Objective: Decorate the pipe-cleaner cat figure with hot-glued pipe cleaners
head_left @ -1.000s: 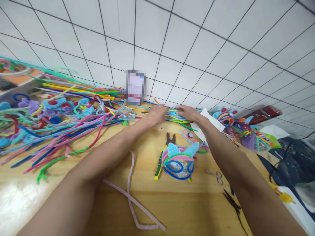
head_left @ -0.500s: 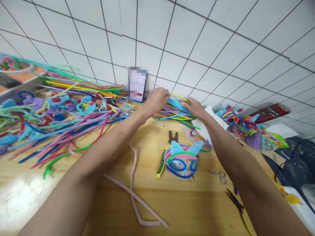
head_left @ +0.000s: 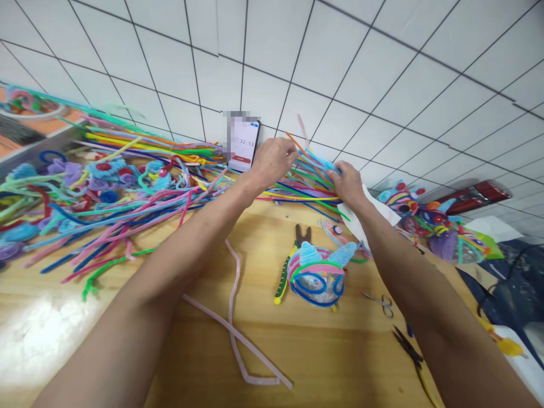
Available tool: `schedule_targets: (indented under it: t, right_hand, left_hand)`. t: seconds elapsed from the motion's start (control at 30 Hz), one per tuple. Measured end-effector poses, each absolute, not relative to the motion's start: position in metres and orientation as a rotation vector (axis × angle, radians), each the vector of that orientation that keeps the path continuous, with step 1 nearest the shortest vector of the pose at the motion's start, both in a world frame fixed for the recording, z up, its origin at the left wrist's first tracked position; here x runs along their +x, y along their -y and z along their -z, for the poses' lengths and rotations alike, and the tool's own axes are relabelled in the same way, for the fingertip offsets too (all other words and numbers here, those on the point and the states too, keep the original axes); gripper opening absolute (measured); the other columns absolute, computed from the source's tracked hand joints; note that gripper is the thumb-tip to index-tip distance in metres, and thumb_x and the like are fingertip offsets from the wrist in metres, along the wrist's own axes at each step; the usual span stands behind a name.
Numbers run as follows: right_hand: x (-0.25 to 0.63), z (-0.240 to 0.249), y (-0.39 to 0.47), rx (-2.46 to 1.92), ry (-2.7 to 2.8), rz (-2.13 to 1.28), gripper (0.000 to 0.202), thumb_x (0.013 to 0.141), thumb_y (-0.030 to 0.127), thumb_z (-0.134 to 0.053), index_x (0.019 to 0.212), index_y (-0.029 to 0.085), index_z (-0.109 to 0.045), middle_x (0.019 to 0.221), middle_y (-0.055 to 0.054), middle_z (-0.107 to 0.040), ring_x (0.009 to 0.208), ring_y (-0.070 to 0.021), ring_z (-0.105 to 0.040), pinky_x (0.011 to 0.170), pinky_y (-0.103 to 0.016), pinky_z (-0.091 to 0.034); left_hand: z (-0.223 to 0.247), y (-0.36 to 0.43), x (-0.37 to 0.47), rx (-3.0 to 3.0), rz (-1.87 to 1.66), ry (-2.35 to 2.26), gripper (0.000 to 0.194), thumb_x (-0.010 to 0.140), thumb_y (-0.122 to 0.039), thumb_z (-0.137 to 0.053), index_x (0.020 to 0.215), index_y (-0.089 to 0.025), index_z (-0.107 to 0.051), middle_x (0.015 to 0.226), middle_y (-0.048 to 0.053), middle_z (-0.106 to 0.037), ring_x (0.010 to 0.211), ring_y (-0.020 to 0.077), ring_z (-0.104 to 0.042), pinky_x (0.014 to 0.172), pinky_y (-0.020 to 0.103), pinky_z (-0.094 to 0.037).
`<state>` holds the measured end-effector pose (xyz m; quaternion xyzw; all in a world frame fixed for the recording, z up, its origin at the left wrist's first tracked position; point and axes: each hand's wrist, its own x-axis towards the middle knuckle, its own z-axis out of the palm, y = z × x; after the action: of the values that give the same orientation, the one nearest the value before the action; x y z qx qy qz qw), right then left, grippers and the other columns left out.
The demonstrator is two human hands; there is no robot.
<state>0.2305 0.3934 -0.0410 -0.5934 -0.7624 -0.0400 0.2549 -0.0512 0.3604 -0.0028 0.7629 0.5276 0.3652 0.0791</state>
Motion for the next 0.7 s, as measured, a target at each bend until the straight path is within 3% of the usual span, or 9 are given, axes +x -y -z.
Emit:
schedule_targets:
  t: [0.17, 0.4, 0.57, 0.7]
  right_hand:
    - [0.23, 0.035, -0.391, -1.587, 2.024, 0.145, 0.016, 0.095, 0.039, -0.055, 0.095, 0.026, -0.063, 0.106, -0.012, -0.074, 0.103, -0.0317, -0.063, 0.097, -0.046, -0.052]
    - [0.222, 0.031, -0.383, -1.645, 2.067, 0.088, 0.022, 0.092, 0.037, -0.061, 0.105, 0.023, -0.072, 0.114, -0.015, -0.076, 0.105, -0.0318, -0.066, 0.101, -0.047, -0.054]
    - [0.222, 0.016, -0.359, -1.566, 2.04, 0.056, 0.029, 0.089, 0.038, -0.067, 0.112, 0.021, -0.074, 0.12, -0.015, -0.077, 0.105, -0.0303, -0.071, 0.102, -0.049, -0.057]
    - [0.23, -0.01, -0.307, -1.503, 1.922, 0.096, 0.027, 0.09, 0.042, -0.066, 0.108, 0.025, -0.075, 0.113, -0.012, -0.079, 0.102, -0.0309, -0.075, 0.097, -0.051, -0.061]
  left_hand:
    - [0.001, -0.363, -0.055, 2.27, -1.16, -1.552, 0.028, 0.1, -0.026, -0.059, 0.103, -0.019, -0.086, 0.1, 0.009, -0.085, 0.098, 0.0264, -0.075, 0.094, 0.038, -0.056]
    - [-0.002, -0.364, -0.055, 2.239, -1.209, -1.469, 0.026, 0.101, -0.025, -0.058, 0.1, -0.019, -0.083, 0.096, 0.008, -0.081, 0.097, 0.0252, -0.071, 0.097, 0.039, -0.053]
    - [-0.007, -0.361, -0.054, 2.253, -1.295, -1.404, 0.025, 0.103, -0.023, -0.058, 0.105, -0.017, -0.082, 0.104, 0.007, -0.082, 0.1, 0.0227, -0.071, 0.096, 0.035, -0.051]
    - [-0.009, -0.353, -0.043, 2.326, -1.231, -1.414, 0.028, 0.106, -0.02, -0.053, 0.107, -0.017, -0.081, 0.113, 0.009, -0.082, 0.106, 0.0228, -0.073, 0.096, 0.033, -0.052]
